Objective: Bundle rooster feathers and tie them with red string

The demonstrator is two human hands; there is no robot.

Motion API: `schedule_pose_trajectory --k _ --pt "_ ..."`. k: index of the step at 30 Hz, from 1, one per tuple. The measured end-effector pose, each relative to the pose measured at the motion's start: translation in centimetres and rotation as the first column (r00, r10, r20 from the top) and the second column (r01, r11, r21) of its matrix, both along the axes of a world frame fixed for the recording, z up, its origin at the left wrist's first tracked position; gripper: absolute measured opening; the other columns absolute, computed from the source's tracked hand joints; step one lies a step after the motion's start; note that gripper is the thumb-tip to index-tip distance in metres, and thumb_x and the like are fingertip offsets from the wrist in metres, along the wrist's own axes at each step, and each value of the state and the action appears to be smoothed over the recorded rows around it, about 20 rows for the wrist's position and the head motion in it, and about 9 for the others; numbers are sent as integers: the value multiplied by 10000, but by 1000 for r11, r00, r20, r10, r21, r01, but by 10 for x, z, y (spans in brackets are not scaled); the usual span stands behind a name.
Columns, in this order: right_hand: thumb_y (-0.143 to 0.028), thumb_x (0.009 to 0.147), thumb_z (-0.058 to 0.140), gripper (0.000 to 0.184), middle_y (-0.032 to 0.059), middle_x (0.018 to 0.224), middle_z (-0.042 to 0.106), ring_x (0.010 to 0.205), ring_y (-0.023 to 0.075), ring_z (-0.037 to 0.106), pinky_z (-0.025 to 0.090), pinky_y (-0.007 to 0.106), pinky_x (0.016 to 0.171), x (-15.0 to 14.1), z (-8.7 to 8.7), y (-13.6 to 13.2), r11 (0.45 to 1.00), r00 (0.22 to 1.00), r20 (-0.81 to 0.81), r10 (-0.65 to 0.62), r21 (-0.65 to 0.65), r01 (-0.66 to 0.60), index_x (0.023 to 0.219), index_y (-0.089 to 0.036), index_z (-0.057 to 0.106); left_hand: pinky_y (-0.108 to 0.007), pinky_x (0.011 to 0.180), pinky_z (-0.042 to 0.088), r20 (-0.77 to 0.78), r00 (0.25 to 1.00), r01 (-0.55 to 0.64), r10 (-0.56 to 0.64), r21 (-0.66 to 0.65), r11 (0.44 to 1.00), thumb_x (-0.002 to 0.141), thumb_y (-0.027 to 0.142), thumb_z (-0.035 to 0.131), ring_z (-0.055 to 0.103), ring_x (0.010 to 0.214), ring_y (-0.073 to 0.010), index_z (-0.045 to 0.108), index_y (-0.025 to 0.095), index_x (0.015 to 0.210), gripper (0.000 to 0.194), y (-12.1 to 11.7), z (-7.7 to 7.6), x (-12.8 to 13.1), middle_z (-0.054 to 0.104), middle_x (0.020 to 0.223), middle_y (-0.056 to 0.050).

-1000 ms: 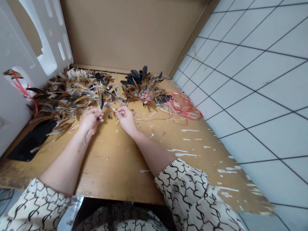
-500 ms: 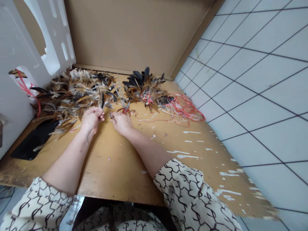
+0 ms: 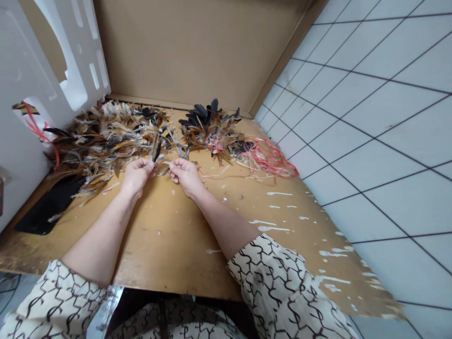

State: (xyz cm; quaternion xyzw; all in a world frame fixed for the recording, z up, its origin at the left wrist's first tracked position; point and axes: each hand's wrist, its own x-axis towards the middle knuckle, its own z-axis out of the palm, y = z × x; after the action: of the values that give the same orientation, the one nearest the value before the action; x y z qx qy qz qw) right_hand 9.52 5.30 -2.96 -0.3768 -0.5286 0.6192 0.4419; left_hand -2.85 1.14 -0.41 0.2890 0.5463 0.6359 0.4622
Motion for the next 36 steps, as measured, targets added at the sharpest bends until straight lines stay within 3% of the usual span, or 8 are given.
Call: schedule_pose_trajectory --k 7,18,26,31,36 --pt "-191 696 517 106 -70 492 476 426 46 370 263 173 424 -4 -6 2 987 985 68 -157 56 153 607 -185 459 -215 452 451 21 997 75 -74 -73 994 608 88 603 523 421 -94 530 131 522 121 -4 4 6 564 467 7" --pt "-181 693 500 74 -72 509 482 447 55 395 301 183 453 -5 -8 1 975 972 90 -219 65 214 630 -188 463 -186 426 437 -93 987 122 -129 -84 989 643 79 612 497 366 -72 515 128 536 153 -3 -2 10 513 416 38" --pt "-145 626 547 72 -64 497 501 418 40 373 263 174 408 -5 2 -3 980 981 -51 -185 -83 180 595 -176 490 -193 401 409 -114 991 64 -72 -66 996 626 48 593 427 325 -65 509 144 489 188 -2 -3 10 484 378 45" --pt "-172 609 613 128 -56 470 494 378 26 310 205 189 379 0 9 0 969 975 -83 -208 -156 193 537 -161 507 -190 417 415 -34 999 24 -25 -23 999 587 82 641 417 361 -53 508 137 479 180 -2 1 5 486 414 42" --pt "-126 622 602 166 -80 428 412 350 17 251 155 177 356 3 13 0 945 969 -169 -180 -303 123 538 -161 463 -183 420 417 45 999 -6 7 -38 999 577 100 644 422 389 -48 518 130 504 149 -3 3 2 502 449 37"
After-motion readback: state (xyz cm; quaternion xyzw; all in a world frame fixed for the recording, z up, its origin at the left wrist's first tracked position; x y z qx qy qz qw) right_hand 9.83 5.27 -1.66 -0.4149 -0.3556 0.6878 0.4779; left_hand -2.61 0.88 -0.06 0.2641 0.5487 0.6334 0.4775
